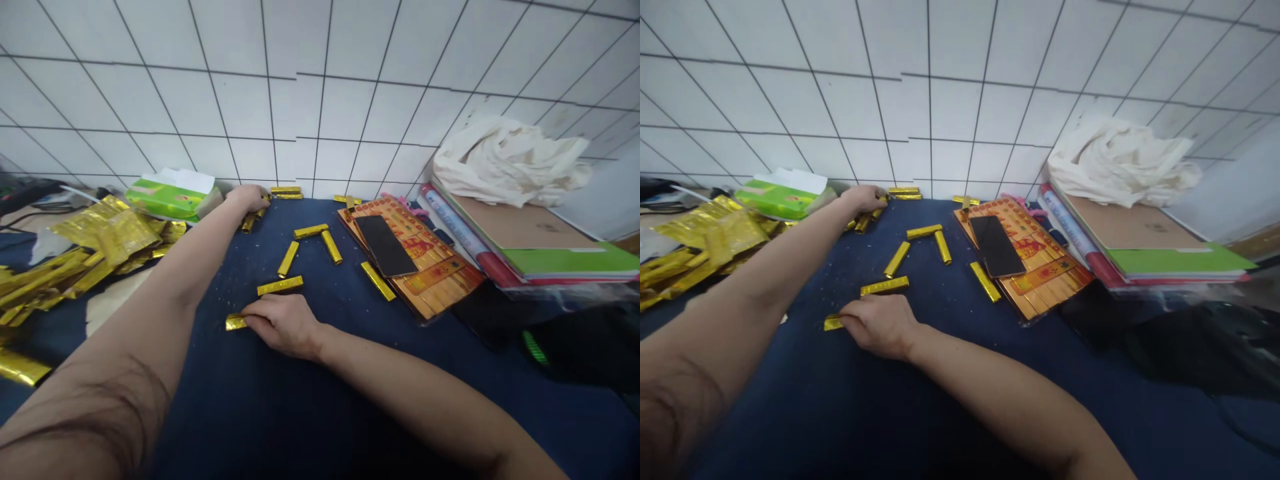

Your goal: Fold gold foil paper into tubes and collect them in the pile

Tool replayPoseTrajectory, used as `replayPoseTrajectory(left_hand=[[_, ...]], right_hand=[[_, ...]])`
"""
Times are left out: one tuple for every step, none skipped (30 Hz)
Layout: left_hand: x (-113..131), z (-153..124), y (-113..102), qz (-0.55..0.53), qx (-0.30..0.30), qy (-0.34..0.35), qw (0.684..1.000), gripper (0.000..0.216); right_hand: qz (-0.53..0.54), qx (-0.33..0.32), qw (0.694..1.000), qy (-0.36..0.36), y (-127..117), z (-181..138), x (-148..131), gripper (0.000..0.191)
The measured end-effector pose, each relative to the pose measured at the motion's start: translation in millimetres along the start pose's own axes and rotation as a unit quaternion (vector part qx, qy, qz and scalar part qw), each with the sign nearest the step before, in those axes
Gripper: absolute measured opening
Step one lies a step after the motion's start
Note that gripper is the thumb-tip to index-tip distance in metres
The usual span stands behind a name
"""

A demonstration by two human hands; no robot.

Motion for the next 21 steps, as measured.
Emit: replayPoseTrajectory(left_hand=[[-3.3,-4.4,-1.4,0.009,0.009,-0.019,1.000,0.048],[-5.4,-9.0,-2.8,0.020,0.017,-0.035,0.999,0.046],[-6.1,-13.7,-4.3,0.029,0.025,-0.046,0.998,0.044],[-5.2,-18.5,-5.5,0.036,0.032,-0.047,0.998,0.042],[-3.7,-23.7,-6.4,0.041,0.038,-0.045,0.997,0.040],[-2.0,-29.8,-7.1,0.046,0.042,-0.039,0.997,0.038],[-0.7,-37.0,-7.6,0.049,0.046,-0.033,0.997,0.037],[0.0,-45.6,-7.8,0.052,0.048,-0.025,0.997,0.035],[-0.2,-55.8,-7.5,0.055,0.048,-0.018,0.997,0.034],[-1.3,-67.6,-6.9,0.057,0.046,-0.009,0.997,0.032],[-3.4,-80.7,-5.9,0.059,0.044,-0.001,0.997,0.030],[-6.6,-94.8,-5.1,0.061,0.045,0.006,0.997,0.029],[-8.8,-109.5,-5.5,0.066,0.054,0.025,0.996,0.029],[-11.0,-124.3,-5.0,0.070,0.058,0.047,0.995,0.031],[-14.8,-138.2,-3.4,0.074,0.055,0.063,0.994,0.034],[-20.9,-150.9,-1.8,0.076,0.050,0.066,0.994,0.038],[-28.6,-162.0,-1.2,0.073,0.049,0.059,0.994,0.043],[-36.1,-171.4,-0.6,0.073,0.046,0.051,0.995,0.048],[-42.7,-179.1,-0.4,0.075,0.046,0.045,0.995,0.050],[-48.6,-185.3,-1.0,0.081,0.050,0.038,0.995,0.050],[-54.0,-190.1,-1.8,0.088,0.055,0.029,0.994,0.049]], right_hand=[[-0.002,0.004,1.000,-0.001,-0.1,0.0,0.1,0.025],[-0.003,0.006,1.000,-0.001,0.0,0.1,0.2,0.024],[-0.003,0.007,1.000,0.000,0.0,0.2,0.4,0.024],[-0.001,0.008,1.000,0.001,0.0,0.3,0.5,0.024],[0.001,0.008,1.000,0.002,0.0,0.4,0.5,0.023],[0.005,0.008,1.000,0.002,-0.2,0.6,0.3,0.023],[0.008,0.008,1.000,0.003,-0.5,0.7,0.1,0.023],[0.011,0.011,1.000,0.003,-1.1,0.7,-0.3,0.023],[0.015,0.013,1.000,0.003,-1.7,0.7,-0.6,0.023],[0.017,0.014,1.000,0.004,-2.1,0.7,-0.8,0.023],[0.019,0.015,1.000,0.005,-2.4,0.6,-0.8,0.023],[0.020,0.016,1.000,0.006,-2.7,0.6,-0.7,0.023],[0.021,0.016,1.000,0.007,-2.8,0.5,-0.5,0.023],[0.022,0.016,1.000,0.008,-2.9,0.4,-0.2,0.022],[0.024,0.017,1.000,0.010,-3.0,0.4,0.3,0.022],[0.026,0.017,0.999,0.012,-3.0,0.3,0.8,0.021],[0.028,0.018,0.999,0.013,-3.0,0.2,1.4,0.021],[0.030,0.019,0.999,0.015,-2.8,0.1,2.1,0.021],[0.032,0.020,0.999,0.014,-2.5,-0.1,2.6,0.021],[0.034,0.022,0.999,0.013,-2.2,-0.2,3.0,0.021],[0.036,0.023,0.999,0.010,-1.7,-0.4,3.1,0.020]])
Point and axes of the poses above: each hand's wrist, its own z-axis towards the middle knuckle, its own y-axis out of the palm, x = y × z, the point moved 8 cm from there along z, towards the middle knuckle, and after that the axes turned 1 degree about x, right-handed, at the moved point
